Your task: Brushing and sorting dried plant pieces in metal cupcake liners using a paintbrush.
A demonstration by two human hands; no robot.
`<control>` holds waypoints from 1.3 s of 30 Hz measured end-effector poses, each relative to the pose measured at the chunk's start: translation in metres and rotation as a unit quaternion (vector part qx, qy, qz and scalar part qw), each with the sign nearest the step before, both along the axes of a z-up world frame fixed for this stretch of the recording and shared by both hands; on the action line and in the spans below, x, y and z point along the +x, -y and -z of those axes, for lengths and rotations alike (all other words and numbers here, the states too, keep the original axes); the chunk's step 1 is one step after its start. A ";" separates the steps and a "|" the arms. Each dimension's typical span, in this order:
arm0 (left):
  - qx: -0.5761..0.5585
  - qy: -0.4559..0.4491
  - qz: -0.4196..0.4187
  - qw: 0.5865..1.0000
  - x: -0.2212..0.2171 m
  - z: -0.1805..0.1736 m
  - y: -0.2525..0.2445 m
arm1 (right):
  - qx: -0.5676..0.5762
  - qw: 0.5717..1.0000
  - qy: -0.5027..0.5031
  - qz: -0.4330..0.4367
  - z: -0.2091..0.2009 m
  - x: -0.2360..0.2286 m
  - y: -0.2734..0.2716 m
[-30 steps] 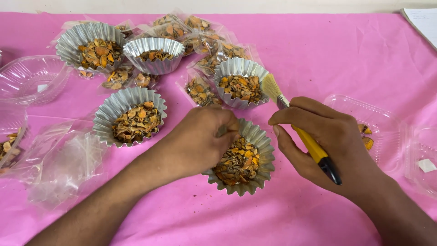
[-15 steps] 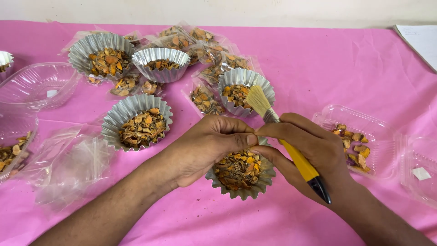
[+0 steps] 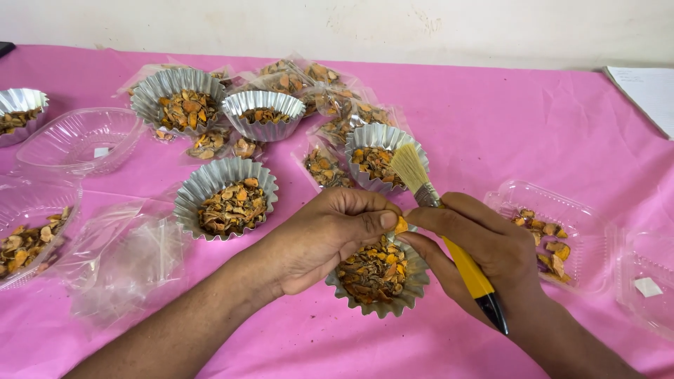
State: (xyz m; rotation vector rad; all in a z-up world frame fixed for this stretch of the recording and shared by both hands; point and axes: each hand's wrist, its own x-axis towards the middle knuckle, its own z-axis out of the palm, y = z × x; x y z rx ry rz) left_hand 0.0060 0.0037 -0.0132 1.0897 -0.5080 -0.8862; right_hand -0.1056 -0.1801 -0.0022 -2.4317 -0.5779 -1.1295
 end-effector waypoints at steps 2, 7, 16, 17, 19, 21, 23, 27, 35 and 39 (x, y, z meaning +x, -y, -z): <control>-0.018 -0.015 0.005 1.000 0.003 0.002 0.000 | 0.003 1.000 -0.001 0.003 -0.001 0.001 -0.001; -0.044 -0.040 0.015 0.998 0.002 -0.001 0.001 | 0.015 1.000 -0.005 -0.014 -0.009 -0.005 0.000; -0.002 0.079 -0.101 0.992 0.004 -0.003 0.002 | 0.139 0.990 0.012 -0.001 -0.011 -0.022 -0.012; 0.021 0.086 -0.114 0.989 0.004 -0.007 0.002 | 0.121 0.991 -0.063 -0.012 -0.009 -0.022 -0.007; 0.044 0.093 -0.126 0.987 0.003 -0.010 0.003 | 0.101 0.985 -0.138 -0.022 -0.009 -0.024 -0.002; 0.058 0.127 -0.140 0.980 0.003 -0.009 0.002 | 0.196 0.978 -0.069 0.017 -0.012 -0.029 -0.003; 0.062 0.132 -0.142 0.979 0.001 -0.012 0.002 | 0.169 0.966 -0.132 0.146 -0.008 -0.028 -0.004; 0.094 0.126 -0.153 0.976 0.000 -0.016 0.005 | 0.094 0.985 -0.146 0.007 0.000 -0.023 0.001; 0.082 0.179 -0.161 0.967 -0.002 -0.015 0.004 | 0.133 0.982 -0.134 0.016 -0.005 -0.023 0.002; 0.077 0.189 -0.146 0.968 -0.005 -0.016 0.003 | 0.322 0.943 -0.084 -0.008 -0.013 -0.015 -0.011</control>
